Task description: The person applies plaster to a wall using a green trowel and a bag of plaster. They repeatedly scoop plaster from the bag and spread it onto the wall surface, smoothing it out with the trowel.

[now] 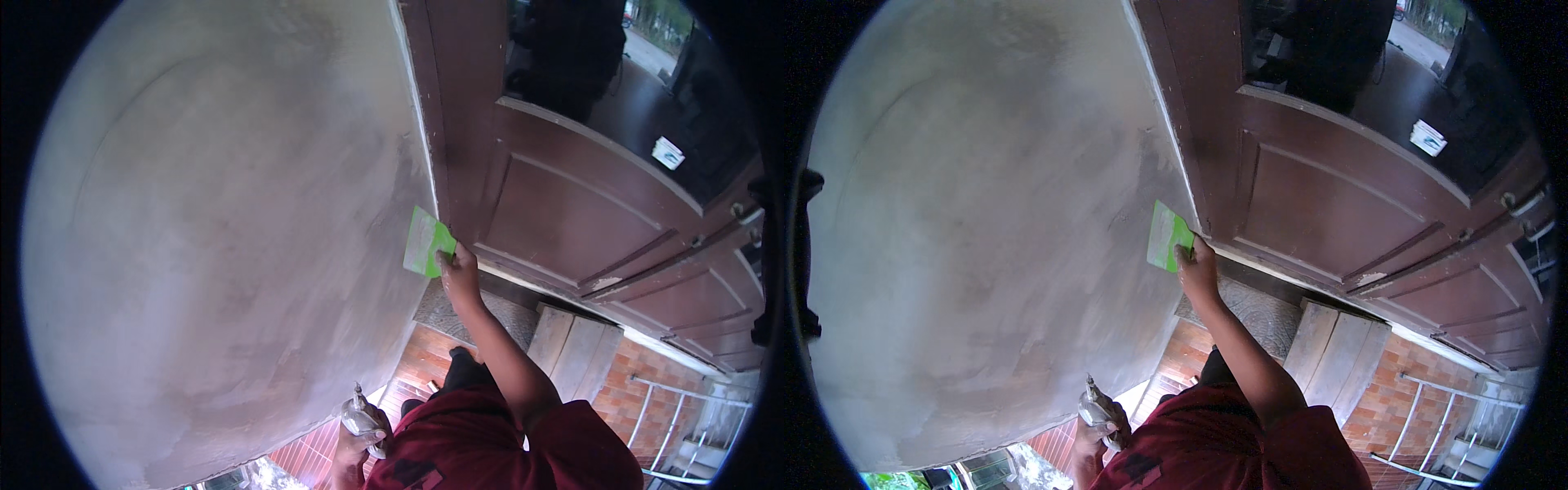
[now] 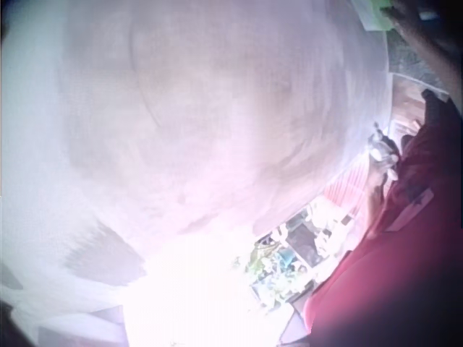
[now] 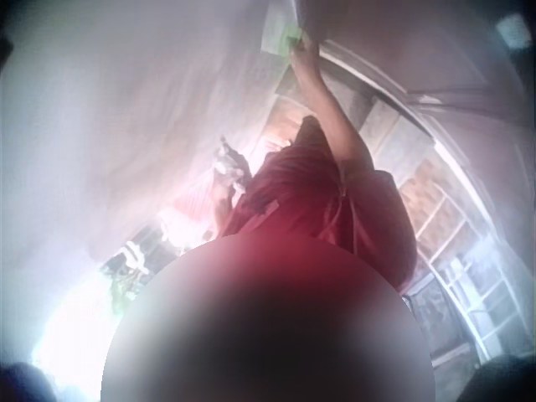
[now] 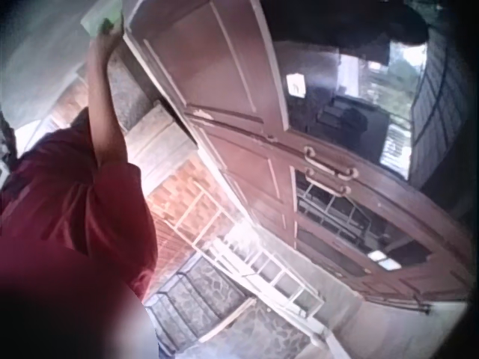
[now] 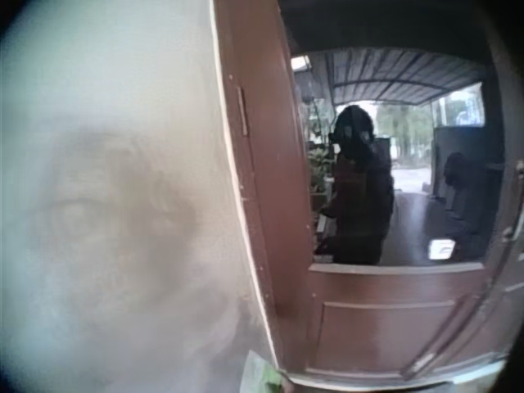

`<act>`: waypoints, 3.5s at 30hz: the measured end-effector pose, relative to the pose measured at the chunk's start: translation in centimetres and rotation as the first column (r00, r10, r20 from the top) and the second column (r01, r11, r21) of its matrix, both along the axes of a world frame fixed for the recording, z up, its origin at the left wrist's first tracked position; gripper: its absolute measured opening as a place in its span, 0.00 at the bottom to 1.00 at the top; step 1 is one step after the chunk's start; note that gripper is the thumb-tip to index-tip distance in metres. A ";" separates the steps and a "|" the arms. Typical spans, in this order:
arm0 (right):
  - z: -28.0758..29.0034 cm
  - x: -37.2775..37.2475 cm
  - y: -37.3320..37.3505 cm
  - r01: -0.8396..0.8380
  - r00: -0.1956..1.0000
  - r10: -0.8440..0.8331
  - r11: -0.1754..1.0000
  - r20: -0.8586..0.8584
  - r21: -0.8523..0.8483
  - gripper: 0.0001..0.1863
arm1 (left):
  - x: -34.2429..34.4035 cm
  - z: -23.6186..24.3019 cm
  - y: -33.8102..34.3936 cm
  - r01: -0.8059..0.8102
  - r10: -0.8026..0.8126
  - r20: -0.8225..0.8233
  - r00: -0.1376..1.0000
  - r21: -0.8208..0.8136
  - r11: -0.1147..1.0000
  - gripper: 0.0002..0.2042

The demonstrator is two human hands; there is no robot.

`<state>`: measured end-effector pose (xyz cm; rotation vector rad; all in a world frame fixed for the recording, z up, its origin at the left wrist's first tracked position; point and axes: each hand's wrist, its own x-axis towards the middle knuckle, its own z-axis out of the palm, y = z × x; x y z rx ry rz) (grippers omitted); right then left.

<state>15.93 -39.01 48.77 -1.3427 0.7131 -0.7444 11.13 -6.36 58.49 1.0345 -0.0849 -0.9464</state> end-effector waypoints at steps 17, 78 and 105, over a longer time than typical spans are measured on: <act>-0.4 8.9 -1.8 0.055 0.986 0.034 0.853 0.161 -0.519 0.28 | 1.0 -0.2 -8.4 -0.103 0.097 0.067 0.993 0.078 0.992 0.19; 8.2 4.4 0.4 0.033 0.961 0.037 0.968 0.273 -0.248 0.22 | -0.2 5.7 -7.5 -0.124 0.056 0.211 0.976 0.328 0.937 0.32; 13.2 -9.6 8.3 -0.397 0.846 0.104 0.777 0.523 0.488 0.29 | 2.1 7.8 0.6 0.142 -0.141 0.240 0.961 0.010 0.990 0.23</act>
